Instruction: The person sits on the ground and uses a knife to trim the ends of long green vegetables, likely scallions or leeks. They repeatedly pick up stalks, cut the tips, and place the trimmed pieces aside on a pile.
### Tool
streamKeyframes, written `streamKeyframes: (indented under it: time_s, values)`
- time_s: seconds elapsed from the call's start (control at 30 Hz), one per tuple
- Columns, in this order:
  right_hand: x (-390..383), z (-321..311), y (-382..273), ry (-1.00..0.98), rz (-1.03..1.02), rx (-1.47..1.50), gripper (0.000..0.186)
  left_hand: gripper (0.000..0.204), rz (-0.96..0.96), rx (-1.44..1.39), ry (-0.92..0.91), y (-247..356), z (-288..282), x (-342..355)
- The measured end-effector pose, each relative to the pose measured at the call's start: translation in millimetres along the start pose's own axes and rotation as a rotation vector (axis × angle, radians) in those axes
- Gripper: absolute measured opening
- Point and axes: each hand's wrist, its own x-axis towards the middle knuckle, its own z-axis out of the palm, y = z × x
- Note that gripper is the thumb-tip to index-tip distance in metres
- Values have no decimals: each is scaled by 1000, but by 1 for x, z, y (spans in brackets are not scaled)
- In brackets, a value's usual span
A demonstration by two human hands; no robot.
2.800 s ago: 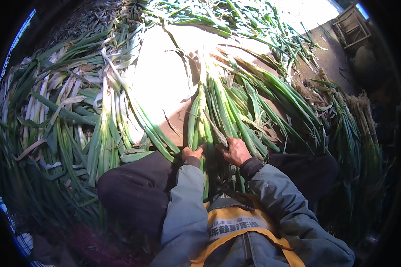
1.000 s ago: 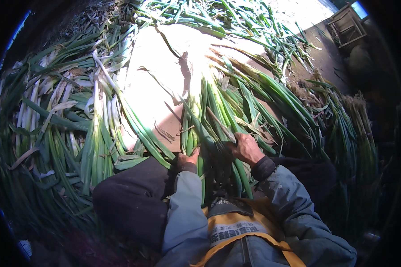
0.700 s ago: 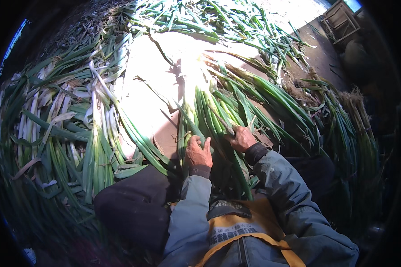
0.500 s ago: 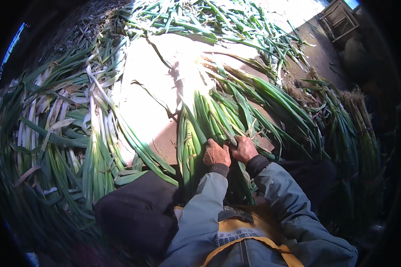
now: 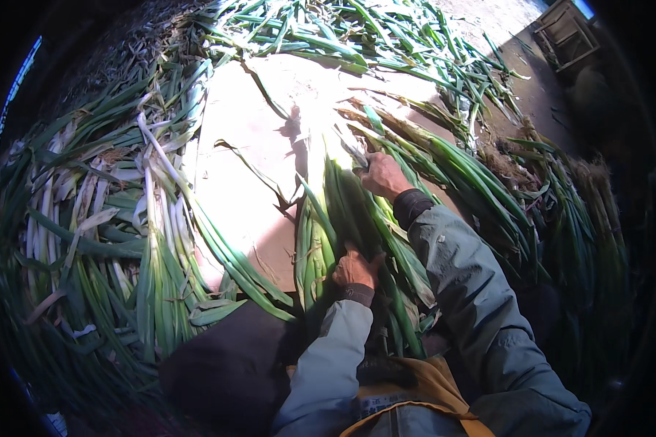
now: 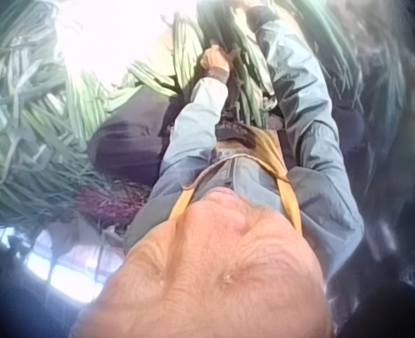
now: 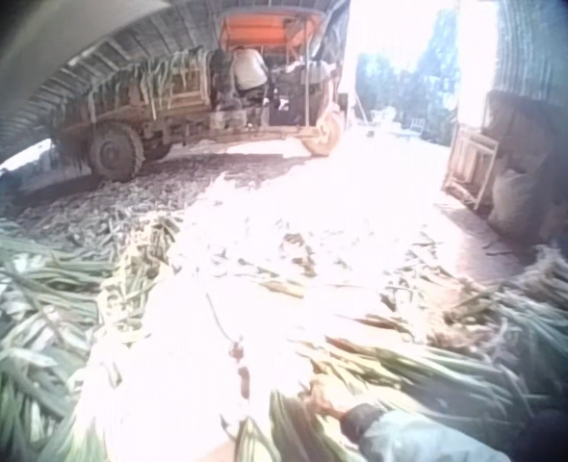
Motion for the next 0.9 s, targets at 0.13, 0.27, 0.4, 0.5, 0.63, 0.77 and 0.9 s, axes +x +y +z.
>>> streamKeyframes:
  time_s: [0.13,0.27,0.4,0.5,0.63,0.77,0.9]
  values:
    - [65,2,14,193,-179,-219,35,80,30,33,-69,4,6,4]
    - [94,13,25,22,-63,-316,35,78,13,41,-29,4,7,0]
    - [83,17,23,21,-91,-203,35,80,-31,105,-41,2,8,4]
    - [79,13,29,19,-54,-218,32,87,-29,57,-32,1,10,6]
    - [79,5,33,113,-89,-198,33,92,24,-9,26,-9,21,8]
    - [79,16,33,267,-258,-336,30,85,49,-45,26,-8,17,8]
    - [87,15,41,275,-372,-489,17,85,21,-75,8,-6,14,8]
